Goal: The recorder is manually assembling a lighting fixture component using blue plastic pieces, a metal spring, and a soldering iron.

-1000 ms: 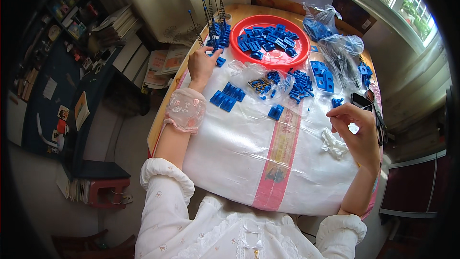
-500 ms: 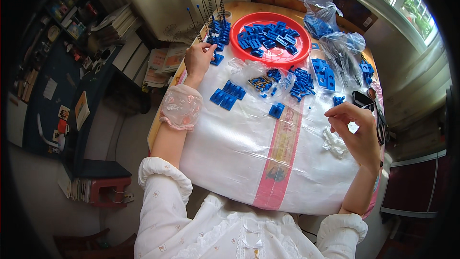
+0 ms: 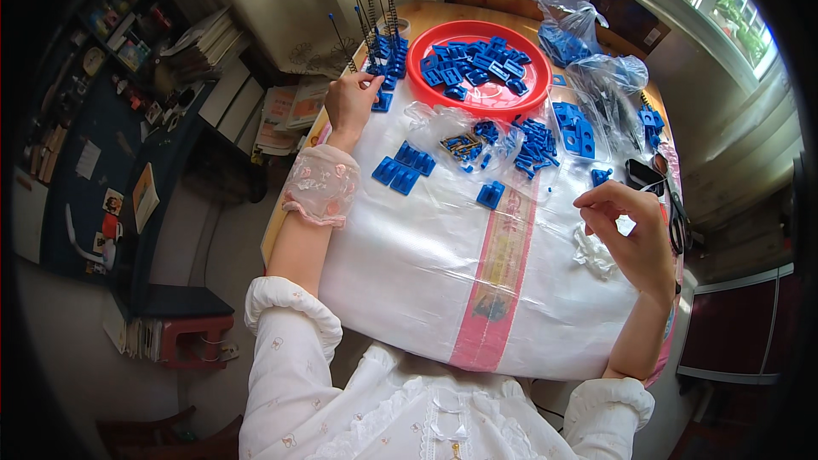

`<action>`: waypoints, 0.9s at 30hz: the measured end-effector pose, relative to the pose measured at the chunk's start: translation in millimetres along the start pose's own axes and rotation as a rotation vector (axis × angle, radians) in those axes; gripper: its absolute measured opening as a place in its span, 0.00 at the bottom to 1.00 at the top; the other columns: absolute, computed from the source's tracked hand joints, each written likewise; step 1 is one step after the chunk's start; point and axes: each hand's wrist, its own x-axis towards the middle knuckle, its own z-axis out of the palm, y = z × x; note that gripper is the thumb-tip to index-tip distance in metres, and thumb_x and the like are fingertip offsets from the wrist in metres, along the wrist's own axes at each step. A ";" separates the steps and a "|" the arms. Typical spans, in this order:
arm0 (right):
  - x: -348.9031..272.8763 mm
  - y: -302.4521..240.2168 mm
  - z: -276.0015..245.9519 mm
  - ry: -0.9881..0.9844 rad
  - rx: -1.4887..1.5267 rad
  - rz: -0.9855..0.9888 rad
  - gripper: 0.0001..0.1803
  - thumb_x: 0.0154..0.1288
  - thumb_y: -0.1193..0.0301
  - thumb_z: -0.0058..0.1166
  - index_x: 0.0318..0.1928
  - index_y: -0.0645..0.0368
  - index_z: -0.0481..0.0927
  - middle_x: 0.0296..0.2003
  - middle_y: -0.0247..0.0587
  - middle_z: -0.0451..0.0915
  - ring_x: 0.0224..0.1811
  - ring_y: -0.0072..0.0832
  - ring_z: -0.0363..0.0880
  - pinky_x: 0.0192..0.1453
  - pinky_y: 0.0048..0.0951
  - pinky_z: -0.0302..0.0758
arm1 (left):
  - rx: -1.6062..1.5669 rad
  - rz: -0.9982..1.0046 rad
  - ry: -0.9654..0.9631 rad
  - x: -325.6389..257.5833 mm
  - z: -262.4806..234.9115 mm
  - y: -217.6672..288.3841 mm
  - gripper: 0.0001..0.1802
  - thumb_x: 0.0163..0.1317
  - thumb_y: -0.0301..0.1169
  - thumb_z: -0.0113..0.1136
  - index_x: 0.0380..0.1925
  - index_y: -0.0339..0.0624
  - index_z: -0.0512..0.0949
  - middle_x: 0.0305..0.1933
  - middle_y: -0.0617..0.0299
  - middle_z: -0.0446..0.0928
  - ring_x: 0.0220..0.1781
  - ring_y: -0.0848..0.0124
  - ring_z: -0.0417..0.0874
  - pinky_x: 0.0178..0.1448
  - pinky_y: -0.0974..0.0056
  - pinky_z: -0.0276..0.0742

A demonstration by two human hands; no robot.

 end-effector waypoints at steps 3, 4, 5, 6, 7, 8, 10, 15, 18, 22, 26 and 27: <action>0.2 0.1 0.0 -0.009 -0.007 -0.012 0.05 0.65 0.82 0.63 0.41 0.64 0.86 0.24 0.35 0.84 0.25 0.15 0.80 0.30 0.20 0.72 | -0.002 -0.009 -0.001 1.9 -0.4 -3.9 0.14 0.64 0.44 0.73 0.36 0.46 0.93 0.22 0.63 0.87 0.26 0.66 0.90 0.34 0.62 0.82; 0.0 0.6 0.1 -0.010 -0.004 -0.010 0.05 0.65 0.82 0.63 0.40 0.64 0.86 0.24 0.35 0.84 0.24 0.16 0.80 0.30 0.20 0.72 | -0.004 -0.013 -0.004 2.1 -0.4 -4.5 0.14 0.64 0.45 0.73 0.36 0.46 0.93 0.22 0.63 0.87 0.26 0.66 0.90 0.34 0.62 0.83; -0.2 1.0 0.3 -0.012 -0.001 -0.008 0.05 0.65 0.82 0.63 0.40 0.64 0.86 0.24 0.35 0.84 0.24 0.16 0.80 0.30 0.20 0.72 | -0.007 -0.017 -0.010 1.8 -0.3 -5.1 0.14 0.64 0.45 0.73 0.36 0.46 0.93 0.22 0.63 0.87 0.26 0.66 0.90 0.34 0.62 0.83; -0.4 1.5 0.5 -0.013 0.003 -0.006 0.05 0.65 0.82 0.63 0.40 0.64 0.86 0.24 0.35 0.84 0.24 0.16 0.80 0.30 0.20 0.72 | -0.009 -0.021 -0.016 1.5 -0.3 -5.7 0.15 0.64 0.45 0.73 0.36 0.46 0.93 0.22 0.63 0.87 0.26 0.66 0.90 0.34 0.62 0.83; -0.6 1.4 0.5 -0.012 0.003 -0.005 0.05 0.65 0.82 0.63 0.40 0.64 0.86 0.24 0.35 0.84 0.24 0.16 0.80 0.30 0.20 0.72 | -0.013 -0.025 -0.023 1.3 0.0 -5.3 0.15 0.63 0.45 0.74 0.36 0.46 0.93 0.22 0.63 0.87 0.26 0.66 0.90 0.34 0.62 0.83; -0.6 1.1 0.5 -0.011 0.004 -0.005 0.05 0.64 0.82 0.63 0.40 0.64 0.86 0.24 0.35 0.83 0.23 0.16 0.80 0.30 0.20 0.72 | -0.020 -0.022 -0.025 0.5 -0.4 -5.4 0.15 0.63 0.46 0.74 0.36 0.46 0.93 0.22 0.63 0.87 0.26 0.67 0.90 0.34 0.62 0.83; -0.6 1.1 0.3 -0.012 0.003 -0.006 0.05 0.65 0.82 0.63 0.40 0.64 0.86 0.23 0.35 0.83 0.23 0.16 0.79 0.30 0.20 0.72 | -0.035 -0.017 -0.030 -1.7 -2.8 -5.7 0.15 0.62 0.46 0.75 0.37 0.46 0.93 0.22 0.63 0.87 0.26 0.68 0.90 0.35 0.62 0.83; 0.3 1.0 0.7 -0.021 -0.001 -0.014 0.05 0.65 0.82 0.63 0.40 0.64 0.86 0.23 0.35 0.83 0.22 0.16 0.78 0.29 0.21 0.71 | -0.139 -0.016 -0.019 -5.5 -17.2 -6.4 0.14 0.63 0.41 0.76 0.37 0.40 0.92 0.19 0.65 0.84 0.19 0.77 0.83 0.25 0.68 0.74; -1.3 1.1 -0.8 -0.018 0.002 0.001 0.05 0.65 0.82 0.63 0.40 0.64 0.86 0.22 0.35 0.82 0.23 0.15 0.78 0.29 0.21 0.71 | -0.156 -0.012 -0.066 -19.2 -40.1 4.1 0.15 0.63 0.41 0.76 0.31 0.38 0.90 0.18 0.65 0.83 0.17 0.77 0.81 0.24 0.67 0.72; -2.8 -5.7 2.3 0.084 -0.118 -0.091 0.05 0.65 0.82 0.64 0.41 0.63 0.85 0.24 0.37 0.81 0.23 0.20 0.77 0.28 0.24 0.69 | -0.007 0.193 -0.228 -68.6 -79.3 17.6 0.25 0.64 0.50 0.74 0.20 0.40 0.85 0.15 0.57 0.79 0.15 0.64 0.80 0.23 0.62 0.72; -13.2 -17.4 31.4 0.297 -0.465 -0.406 0.07 0.62 0.81 0.65 0.41 0.61 0.83 0.24 0.38 0.75 0.22 0.30 0.73 0.25 0.31 0.67 | 0.138 0.630 -0.310 -138.3 -100.6 57.3 0.30 0.61 0.52 0.74 0.12 0.44 0.76 0.12 0.57 0.73 0.15 0.60 0.77 0.22 0.58 0.70; -16.8 -25.7 43.7 0.320 -0.495 -0.600 0.12 0.54 0.82 0.66 0.38 0.57 0.80 0.23 0.33 0.70 0.21 0.28 0.70 0.24 0.33 0.65 | 0.112 0.650 -0.337 -150.9 -103.3 66.2 0.29 0.60 0.50 0.75 0.11 0.44 0.74 0.12 0.58 0.71 0.14 0.60 0.76 0.22 0.58 0.70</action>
